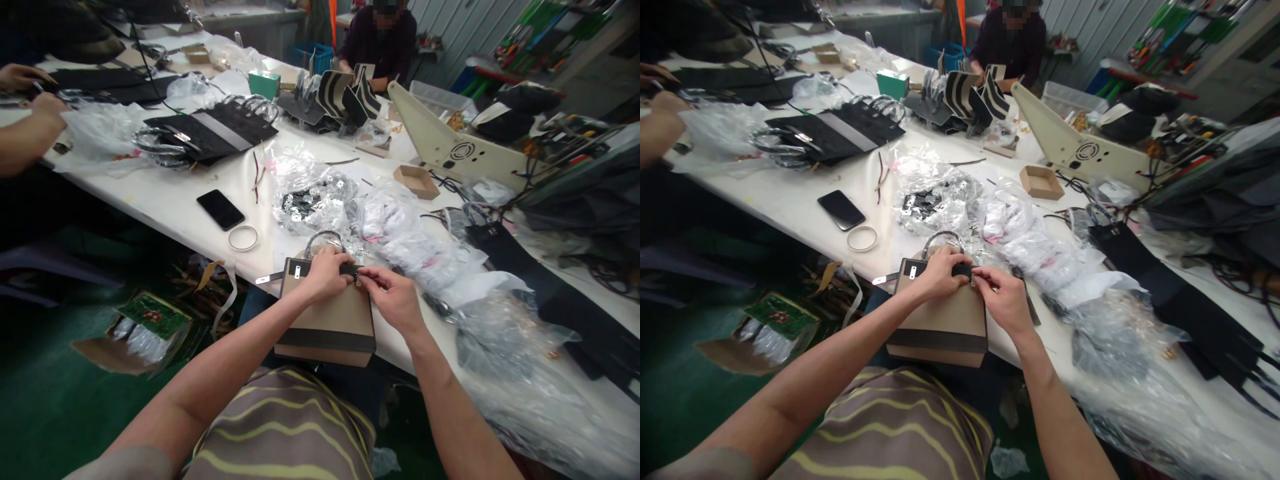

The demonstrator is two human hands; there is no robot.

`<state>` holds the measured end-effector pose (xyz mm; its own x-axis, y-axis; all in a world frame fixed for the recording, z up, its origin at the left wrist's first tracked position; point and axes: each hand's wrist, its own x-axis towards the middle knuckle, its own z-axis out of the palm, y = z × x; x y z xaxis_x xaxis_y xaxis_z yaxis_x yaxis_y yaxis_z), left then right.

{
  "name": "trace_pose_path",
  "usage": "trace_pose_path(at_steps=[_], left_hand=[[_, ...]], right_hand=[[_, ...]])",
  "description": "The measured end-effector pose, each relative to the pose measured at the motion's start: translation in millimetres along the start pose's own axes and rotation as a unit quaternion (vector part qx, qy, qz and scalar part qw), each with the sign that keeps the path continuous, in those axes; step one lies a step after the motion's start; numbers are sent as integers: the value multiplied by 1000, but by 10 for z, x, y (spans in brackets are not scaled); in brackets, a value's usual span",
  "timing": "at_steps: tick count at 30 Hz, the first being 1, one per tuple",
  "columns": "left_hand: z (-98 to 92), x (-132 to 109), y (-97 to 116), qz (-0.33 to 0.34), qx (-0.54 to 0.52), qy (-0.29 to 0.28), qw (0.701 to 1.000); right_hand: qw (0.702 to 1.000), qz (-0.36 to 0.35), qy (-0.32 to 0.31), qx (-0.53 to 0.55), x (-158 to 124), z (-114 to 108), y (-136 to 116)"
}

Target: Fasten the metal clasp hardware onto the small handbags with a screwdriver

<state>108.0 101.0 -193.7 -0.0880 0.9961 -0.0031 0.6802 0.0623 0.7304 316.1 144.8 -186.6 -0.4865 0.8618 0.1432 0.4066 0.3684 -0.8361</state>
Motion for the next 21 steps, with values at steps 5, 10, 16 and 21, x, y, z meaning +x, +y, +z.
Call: trace_pose_path(at_steps=[5,10,16,21], left_hand=[[-10,-22,21,0,-1,7,1000],[22,-31,2,11,-3,13,1000],[11,-6,-30,10,-5,-2,1000],[-19,2,-34,8,-24,-9,1000]], right_hand=[[993,-85,1,-83,56,3,-95],[995,-57,14,-86,60,33,-93],[987,-102,-2,-122,56,78,-129],[984,-130,-19,-121,14,19,-122]])
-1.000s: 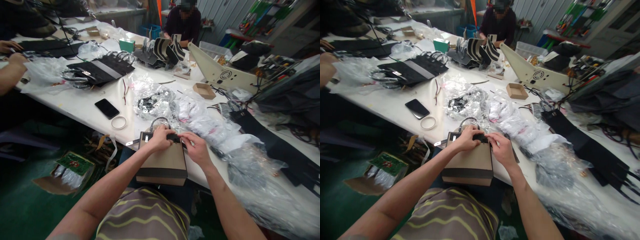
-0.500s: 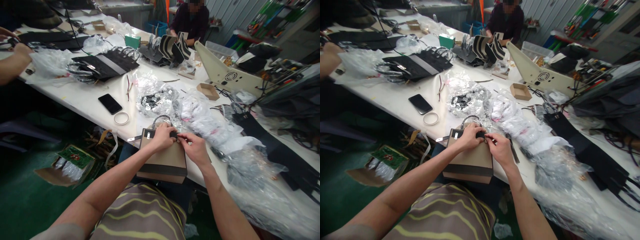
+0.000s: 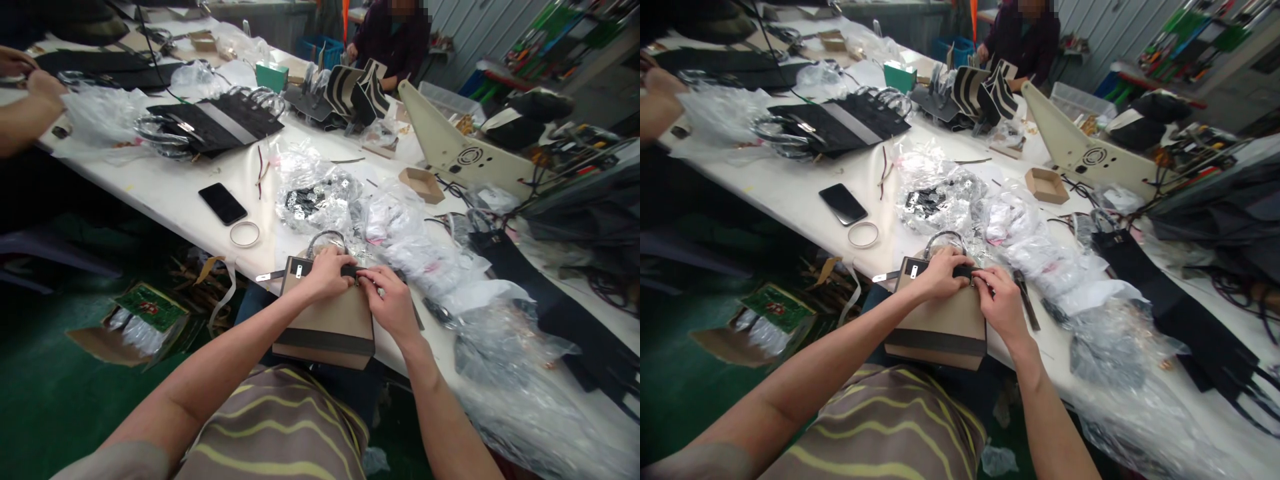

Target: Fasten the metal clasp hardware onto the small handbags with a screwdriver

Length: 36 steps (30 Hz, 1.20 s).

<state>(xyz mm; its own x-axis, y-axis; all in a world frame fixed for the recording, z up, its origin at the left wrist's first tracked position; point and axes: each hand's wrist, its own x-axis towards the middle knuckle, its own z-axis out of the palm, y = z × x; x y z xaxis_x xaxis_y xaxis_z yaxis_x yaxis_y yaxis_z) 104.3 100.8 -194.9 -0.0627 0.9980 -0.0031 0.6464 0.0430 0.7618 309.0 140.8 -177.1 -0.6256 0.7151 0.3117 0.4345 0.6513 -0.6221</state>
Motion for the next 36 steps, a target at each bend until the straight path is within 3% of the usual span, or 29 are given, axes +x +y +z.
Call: trace_pose_path(at_steps=[9,14,25,28,30,32,34,36], left_hand=[[8,-27,48,-11,0,8,1000],[-8,-37,67,-13,1,7,1000],[-29,-39,69,-3,9,-1,1000],[-35,-25,69,-6,6,-2,1000],[-41,-20,87,-17,2,0,1000],[-40,-22,120,-32,2,9,999],[-29,-26,161,-43,9,23,999],[-17,-22,196,-50,17,36,998]], right_hand=[[998,-63,9,-9,-103,94,191],[998,-49,27,-11,-136,149,196],[999,-33,-6,-26,-68,127,57],[1000,-15,-23,0,-64,64,55],[1000,22,1,14,-97,-26,133],[993,71,83,-40,-153,-128,294],[968,118,147,-165,-211,-204,508],[940,158,131,-274,-246,-232,713]])
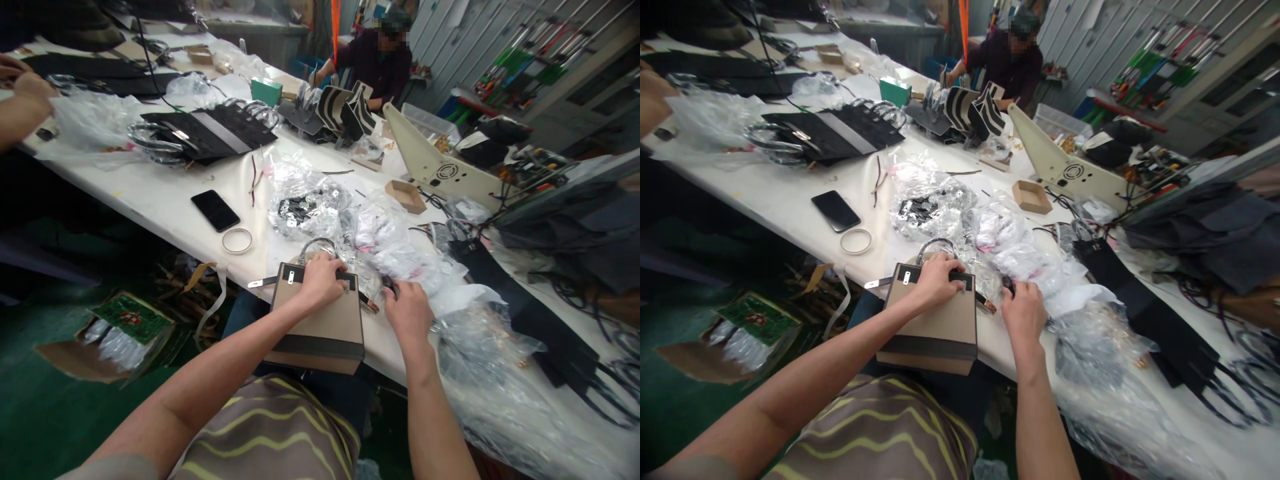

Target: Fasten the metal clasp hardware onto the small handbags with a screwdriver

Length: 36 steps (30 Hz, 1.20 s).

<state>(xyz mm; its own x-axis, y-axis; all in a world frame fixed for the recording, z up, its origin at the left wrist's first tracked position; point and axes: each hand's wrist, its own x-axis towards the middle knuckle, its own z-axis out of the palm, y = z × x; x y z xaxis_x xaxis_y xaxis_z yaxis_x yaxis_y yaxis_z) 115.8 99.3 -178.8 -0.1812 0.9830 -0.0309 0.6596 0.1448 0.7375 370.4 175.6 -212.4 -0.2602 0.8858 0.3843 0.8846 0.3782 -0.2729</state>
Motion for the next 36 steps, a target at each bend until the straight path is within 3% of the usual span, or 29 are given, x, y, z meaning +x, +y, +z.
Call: trace_pose_path(at_steps=[2,5,9,11,14,16,19,22,25,28,31,36], left_hand=[[5,19,26,-10,8,2,1000],[-6,74,52,-21,27,-15,999],[-39,136,103,-20,57,-43,997],[-53,159,129,-17,74,-50,996],[-64,202,130,-13,89,-57,994],[-62,238,102,-8,84,-68,994],[-62,295,51,-1,69,-80,994],[-94,337,24,-5,63,-100,993],[-166,348,13,-1,41,-134,990],[-224,335,5,12,16,-153,988],[-224,329,5,5,15,-151,988],[-159,347,31,-17,24,-125,992]], right_hand=[[998,12,-35,-50,23,82,112],[998,13,-48,-35,17,112,152],[993,23,27,112,-152,-37,143],[960,73,68,261,-255,-142,147],[875,133,110,452,-299,-324,90],[840,149,128,505,-224,-473,-51],[814,141,128,548,-9,-671,-452],[796,90,142,581,206,-684,-948],[787,75,147,594,319,-477,-1330],[798,84,131,582,311,-227,-1515],[816,79,128,559,252,-98,-1561],[826,78,99,550,249,-134,-1532]])
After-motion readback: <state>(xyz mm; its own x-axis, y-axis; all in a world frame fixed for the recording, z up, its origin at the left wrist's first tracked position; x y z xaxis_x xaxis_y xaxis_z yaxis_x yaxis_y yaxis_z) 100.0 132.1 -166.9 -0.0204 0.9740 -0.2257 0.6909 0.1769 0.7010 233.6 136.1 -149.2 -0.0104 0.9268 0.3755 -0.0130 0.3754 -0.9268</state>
